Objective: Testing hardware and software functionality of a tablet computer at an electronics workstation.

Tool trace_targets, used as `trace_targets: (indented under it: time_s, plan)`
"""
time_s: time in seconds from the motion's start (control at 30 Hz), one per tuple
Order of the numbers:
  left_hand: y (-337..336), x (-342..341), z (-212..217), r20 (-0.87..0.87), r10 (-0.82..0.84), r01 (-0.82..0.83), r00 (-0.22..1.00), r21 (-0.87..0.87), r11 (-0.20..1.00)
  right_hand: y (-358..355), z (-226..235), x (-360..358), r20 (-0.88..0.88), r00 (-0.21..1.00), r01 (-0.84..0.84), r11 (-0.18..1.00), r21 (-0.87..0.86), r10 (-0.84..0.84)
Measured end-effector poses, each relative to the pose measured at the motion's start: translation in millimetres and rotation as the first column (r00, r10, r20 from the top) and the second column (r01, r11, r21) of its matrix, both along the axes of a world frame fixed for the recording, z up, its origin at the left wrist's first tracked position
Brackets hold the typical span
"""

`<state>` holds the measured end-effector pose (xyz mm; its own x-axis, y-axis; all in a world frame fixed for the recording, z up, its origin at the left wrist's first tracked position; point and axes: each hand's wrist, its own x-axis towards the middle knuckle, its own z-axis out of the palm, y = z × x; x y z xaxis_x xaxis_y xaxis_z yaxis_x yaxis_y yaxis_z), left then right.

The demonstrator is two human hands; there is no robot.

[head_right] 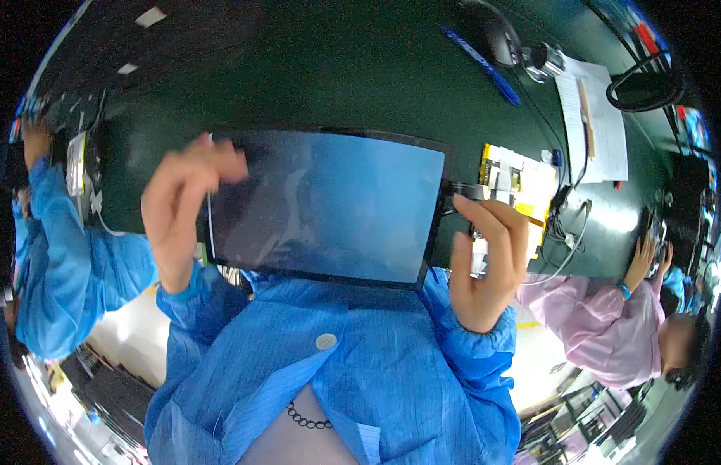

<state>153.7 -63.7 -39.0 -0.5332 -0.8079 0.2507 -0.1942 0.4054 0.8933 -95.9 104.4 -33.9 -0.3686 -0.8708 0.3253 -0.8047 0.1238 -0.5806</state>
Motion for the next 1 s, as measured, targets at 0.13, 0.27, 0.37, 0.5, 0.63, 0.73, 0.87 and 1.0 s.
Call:
trace_targets:
  time_s: [0.13,0.27,0.37,0.5,0.63,0.73,0.87,1.0]
  plan:
    - [-5.7,0.9,-7.7,-0.492,-0.605,0.695,0.626,0.000,0.719,-12.9,-2.6,13.6,-0.156,0.987,0.038,0.998,0.056,-0.029]
    - [-34.6,-1.4,-9.1,-0.520,-0.809,0.909,0.275,-0.132,0.394,4.9,-12.3,21.0,-0.227,0.974,0.032,0.999,0.037,-0.023]
    - [-41.6,-7.4,-8.0,-0.509,-0.856,0.967,0.096,-0.154,0.201,7.0,-36.9,32.9,-0.037,0.992,0.112,0.972,-0.205,-0.122]
    - [-46.8,11.1,-20.4,-0.548,-0.831,0.956,0.100,-0.180,0.234,16.1,-30.0,30.2,0.080,0.997,0.028,0.979,-0.200,-0.012]
    - [9.6,41.3,-29.0,-0.062,0.227,-0.211,0.972,0.200,0.957,21.2,-41.7,36.1,0.191,0.971,-0.084,0.954,-0.286,0.143]
    - [25.8,24.5,-31.8,0.179,0.432,-0.462,0.884,0.186,0.867,19.9,-53.5,42.1,0.276,0.945,-0.097,0.959,-0.266,0.173]
    - [37.5,26.4,-33.6,0.045,0.431,-0.424,0.901,0.301,0.854,13.4,-54.4,41.8,0.274,0.938,-0.111,0.931,-0.349,0.214]
    - [38.8,26.5,-8.9,-0.171,0.390,-0.278,0.905,0.457,0.845,12.8,-53.8,42.4,0.475,0.867,-0.008,0.958,-0.285,0.149]
